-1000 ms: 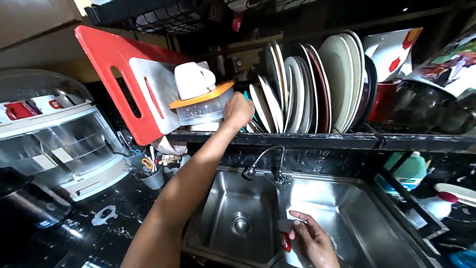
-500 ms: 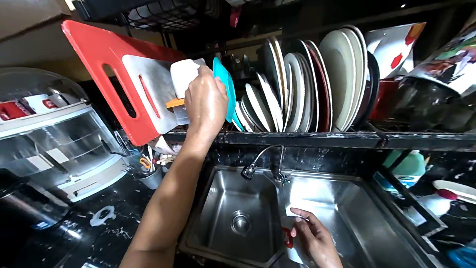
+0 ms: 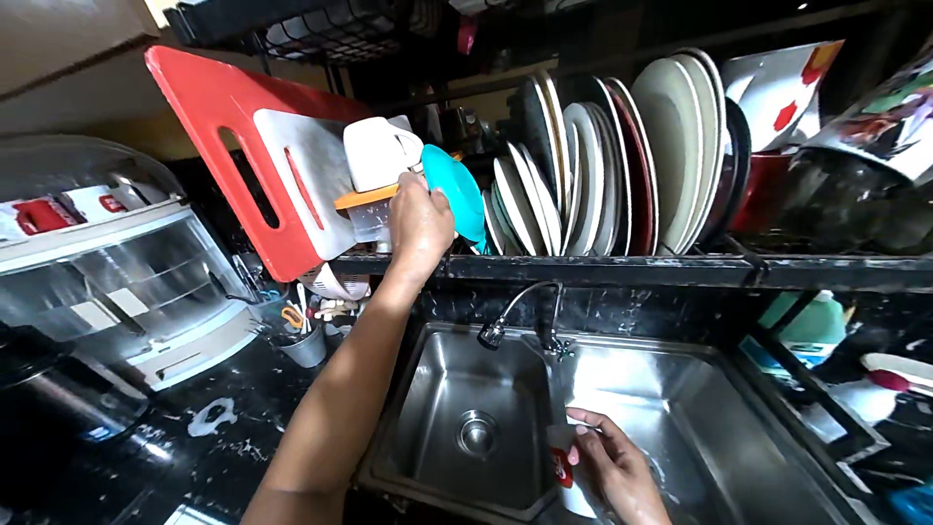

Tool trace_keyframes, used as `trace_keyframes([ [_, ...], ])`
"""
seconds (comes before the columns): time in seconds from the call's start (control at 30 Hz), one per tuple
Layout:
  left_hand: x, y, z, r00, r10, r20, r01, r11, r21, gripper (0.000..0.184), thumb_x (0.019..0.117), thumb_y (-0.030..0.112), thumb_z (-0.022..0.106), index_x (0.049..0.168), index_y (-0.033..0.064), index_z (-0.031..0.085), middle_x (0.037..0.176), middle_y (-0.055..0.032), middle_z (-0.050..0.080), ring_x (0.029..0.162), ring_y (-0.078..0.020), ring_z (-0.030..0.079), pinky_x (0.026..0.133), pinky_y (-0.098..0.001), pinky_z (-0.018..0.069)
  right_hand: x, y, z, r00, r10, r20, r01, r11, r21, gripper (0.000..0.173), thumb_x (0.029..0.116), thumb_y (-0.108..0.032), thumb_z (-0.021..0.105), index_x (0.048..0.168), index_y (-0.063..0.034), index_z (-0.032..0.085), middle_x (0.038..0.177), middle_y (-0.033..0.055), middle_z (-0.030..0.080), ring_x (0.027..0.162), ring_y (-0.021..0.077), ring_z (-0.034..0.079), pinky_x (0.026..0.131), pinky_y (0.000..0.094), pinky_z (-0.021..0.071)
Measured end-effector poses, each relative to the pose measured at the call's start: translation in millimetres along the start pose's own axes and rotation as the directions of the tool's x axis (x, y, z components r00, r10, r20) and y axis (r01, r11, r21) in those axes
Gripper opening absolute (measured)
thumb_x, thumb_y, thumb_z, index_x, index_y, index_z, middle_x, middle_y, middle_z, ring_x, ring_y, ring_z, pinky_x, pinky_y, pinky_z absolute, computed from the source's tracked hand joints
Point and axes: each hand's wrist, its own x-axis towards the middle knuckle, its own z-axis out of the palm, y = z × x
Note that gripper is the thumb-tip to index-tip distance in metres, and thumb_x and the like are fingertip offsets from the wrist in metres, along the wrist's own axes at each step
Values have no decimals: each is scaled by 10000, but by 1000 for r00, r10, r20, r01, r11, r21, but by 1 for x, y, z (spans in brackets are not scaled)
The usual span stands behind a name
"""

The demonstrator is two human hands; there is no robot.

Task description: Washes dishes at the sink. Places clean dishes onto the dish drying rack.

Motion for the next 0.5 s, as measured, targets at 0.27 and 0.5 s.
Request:
trace_keyframes([
  [0.27, -7, -9, 21, 1000, 25, -13, -25, 999, 23, 274, 1090, 167, 456, 1265, -43, 475, 981, -189, 677, 787, -255, 736, 755, -429, 624, 2, 3, 16, 999, -12, 45, 10, 999, 38, 282, 1005, 1, 422, 1242, 28, 573, 669, -66, 634, 542, 6, 607, 532, 168, 538],
  [0.5, -7, -2, 30, 998, -52, 39, 48, 995, 83, 316, 1079, 164, 474, 1328, -31, 476, 1072, -212, 687, 966, -320, 724, 874, -504, 585, 4, 5, 30, 996, 4, 86, -7, 999, 40, 280, 1002, -17, 433, 1230, 27, 589, 657, -63, 624, 513, 2, 585, 497, 157, 516],
])
